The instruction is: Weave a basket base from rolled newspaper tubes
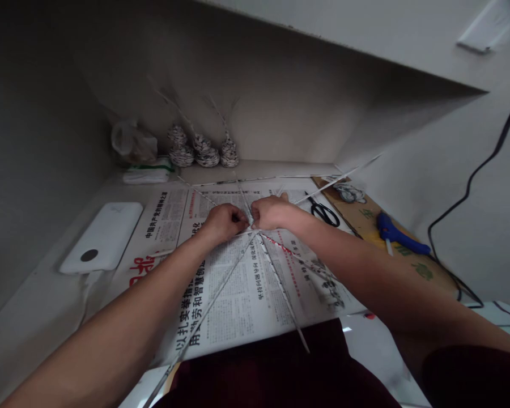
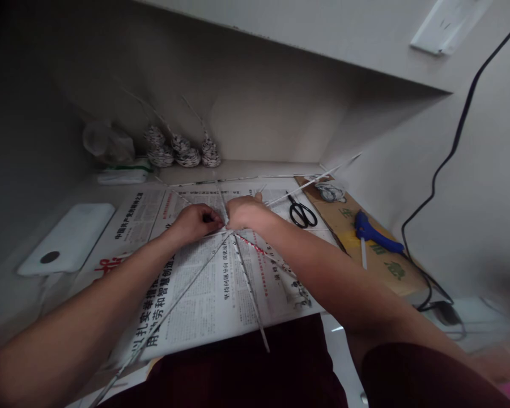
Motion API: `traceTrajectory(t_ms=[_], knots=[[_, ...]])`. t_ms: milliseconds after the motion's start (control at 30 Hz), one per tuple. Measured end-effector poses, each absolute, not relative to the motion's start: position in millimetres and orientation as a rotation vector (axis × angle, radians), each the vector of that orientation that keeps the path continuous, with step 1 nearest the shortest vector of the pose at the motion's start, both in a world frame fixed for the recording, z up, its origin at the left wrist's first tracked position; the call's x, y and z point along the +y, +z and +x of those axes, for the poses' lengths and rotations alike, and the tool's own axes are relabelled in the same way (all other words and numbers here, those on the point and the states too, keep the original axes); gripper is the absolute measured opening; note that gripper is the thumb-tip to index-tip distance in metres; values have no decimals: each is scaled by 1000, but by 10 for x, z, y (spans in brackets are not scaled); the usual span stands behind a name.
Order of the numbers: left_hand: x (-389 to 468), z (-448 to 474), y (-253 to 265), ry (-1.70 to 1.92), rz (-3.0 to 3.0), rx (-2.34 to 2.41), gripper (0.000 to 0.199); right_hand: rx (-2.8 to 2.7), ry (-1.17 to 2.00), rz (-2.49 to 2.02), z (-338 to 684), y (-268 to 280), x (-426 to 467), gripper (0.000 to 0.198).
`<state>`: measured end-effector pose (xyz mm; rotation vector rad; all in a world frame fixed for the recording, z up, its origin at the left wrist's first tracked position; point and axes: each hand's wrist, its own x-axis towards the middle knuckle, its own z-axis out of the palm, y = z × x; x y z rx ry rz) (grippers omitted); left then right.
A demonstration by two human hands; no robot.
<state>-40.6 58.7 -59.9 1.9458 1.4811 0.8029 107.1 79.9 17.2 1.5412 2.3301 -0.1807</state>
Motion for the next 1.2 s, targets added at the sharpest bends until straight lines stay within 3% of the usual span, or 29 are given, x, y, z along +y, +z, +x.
traceTrajectory(t_ms=[200, 800, 1033, 1200], knots=[[569, -394, -554, 781, 1952, 1496, 12, 2306, -382, 1655, 1193, 148, 900, 27], [558, -380, -570, 785, 2008, 1523, 12, 2408, -117, 1546, 1094, 80, 719, 25], [555, -383, -546, 781, 2013, 1547, 15, 2694, -361, 1549, 1437, 42, 823, 17], [572, -387, -561, 781, 1962, 1534, 16, 2730, -267, 1475, 1598, 60, 828, 16]])
